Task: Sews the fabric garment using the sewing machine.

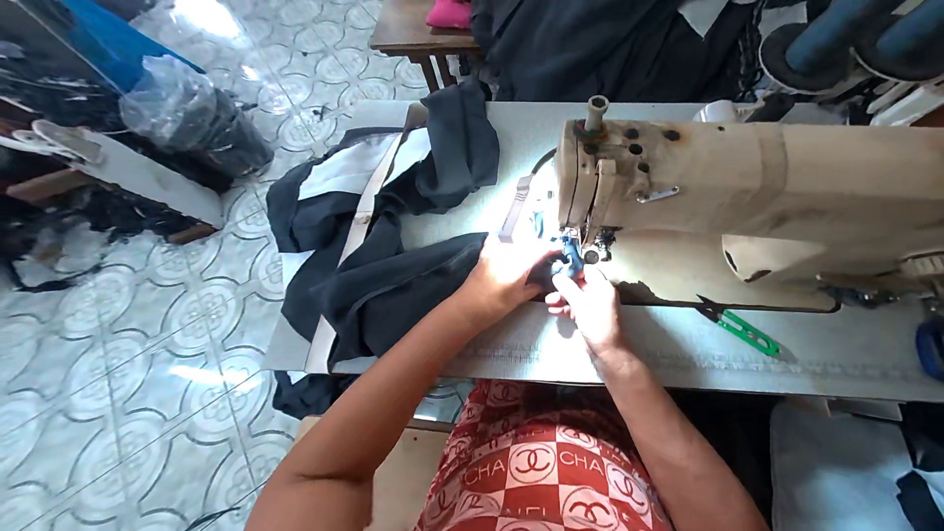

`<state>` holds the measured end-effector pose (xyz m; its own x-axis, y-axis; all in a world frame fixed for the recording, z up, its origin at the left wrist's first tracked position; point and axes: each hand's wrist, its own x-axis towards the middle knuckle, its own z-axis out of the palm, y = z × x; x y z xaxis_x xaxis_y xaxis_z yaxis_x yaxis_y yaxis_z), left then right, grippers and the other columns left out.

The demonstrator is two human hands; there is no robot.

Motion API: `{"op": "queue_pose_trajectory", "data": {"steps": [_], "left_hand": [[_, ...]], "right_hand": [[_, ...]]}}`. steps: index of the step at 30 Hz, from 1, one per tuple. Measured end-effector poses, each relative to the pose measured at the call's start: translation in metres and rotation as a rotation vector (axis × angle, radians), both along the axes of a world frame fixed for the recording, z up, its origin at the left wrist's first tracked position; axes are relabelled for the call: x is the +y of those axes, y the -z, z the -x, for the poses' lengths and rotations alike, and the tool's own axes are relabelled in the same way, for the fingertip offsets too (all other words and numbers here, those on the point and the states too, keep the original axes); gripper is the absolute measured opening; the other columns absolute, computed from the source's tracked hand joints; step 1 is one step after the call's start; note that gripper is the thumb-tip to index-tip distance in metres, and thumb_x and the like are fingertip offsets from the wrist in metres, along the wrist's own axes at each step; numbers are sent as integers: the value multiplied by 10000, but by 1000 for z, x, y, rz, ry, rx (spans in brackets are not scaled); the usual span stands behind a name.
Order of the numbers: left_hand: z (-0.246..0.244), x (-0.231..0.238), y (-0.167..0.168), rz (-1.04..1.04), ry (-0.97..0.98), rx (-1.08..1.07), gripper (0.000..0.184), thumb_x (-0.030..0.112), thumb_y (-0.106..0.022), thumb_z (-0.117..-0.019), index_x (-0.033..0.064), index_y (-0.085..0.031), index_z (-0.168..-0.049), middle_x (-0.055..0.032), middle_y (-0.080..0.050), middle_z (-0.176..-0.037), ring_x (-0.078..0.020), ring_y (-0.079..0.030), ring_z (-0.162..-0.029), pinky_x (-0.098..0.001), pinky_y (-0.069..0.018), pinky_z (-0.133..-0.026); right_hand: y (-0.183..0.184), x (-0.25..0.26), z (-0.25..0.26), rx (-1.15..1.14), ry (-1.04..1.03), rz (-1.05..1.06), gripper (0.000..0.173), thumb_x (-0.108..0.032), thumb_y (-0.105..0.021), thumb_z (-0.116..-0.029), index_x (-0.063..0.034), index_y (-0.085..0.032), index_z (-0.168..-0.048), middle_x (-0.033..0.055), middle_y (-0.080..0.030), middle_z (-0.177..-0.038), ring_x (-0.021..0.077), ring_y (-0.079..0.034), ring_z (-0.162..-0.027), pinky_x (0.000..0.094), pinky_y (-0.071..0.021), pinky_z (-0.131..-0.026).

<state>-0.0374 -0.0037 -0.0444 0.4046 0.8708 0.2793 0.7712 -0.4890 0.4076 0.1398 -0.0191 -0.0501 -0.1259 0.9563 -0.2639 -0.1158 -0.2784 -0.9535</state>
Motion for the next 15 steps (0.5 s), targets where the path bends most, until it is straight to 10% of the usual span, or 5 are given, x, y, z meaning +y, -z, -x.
{"op": "queue_pose_trajectory", "data": {"steps": [3, 6, 10, 15], "left_hand": [[5, -14, -6, -175, 181, 136, 249, 121, -748, -891, 152, -754, -1139, -47, -693, -1282, -286, -618, -1240, -628, -435, -1015], [5, -21, -1, -204, 238, 203, 143, 99, -648, -963, 149, -773, -1013, -10, -731, -1198, -247, -608, -1280, -635, -382, -1093], [-1, -24, 2, -209, 224, 220, 156, 77, -620, -977, 142, -761, -993, -7, -740, -1141, -240, -618, -1262, -644, -383, -1087], [0, -26, 2, -221, 218, 245, 197, 76, -610, -978, 173, -781, -996, 18, -749, -1105, -219, -631, -1237, -614, -389, -1092]], "right_hand": [[-11, -28, -10, 166, 6, 191, 235, -13, -636, -975, 36, -521, -1173, 54, -638, -653, 100, -607, -467, 231, -544, -454], [4, -51, -29, -106, -67, -72, 525, 40, -601, -929, 81, -409, -1415, 55, -688, -830, 93, -677, -586, 235, -600, -551], [19, -55, -33, -985, -105, -790, 443, -48, -658, -870, -56, -690, -1312, 188, -653, -1295, 238, -702, -1042, 325, -596, -853], [39, -46, -41, -1130, -107, -1027, 223, -154, -610, -965, -146, -801, -1080, 47, -775, -1103, 261, -724, -1054, 423, -592, -865]]}}
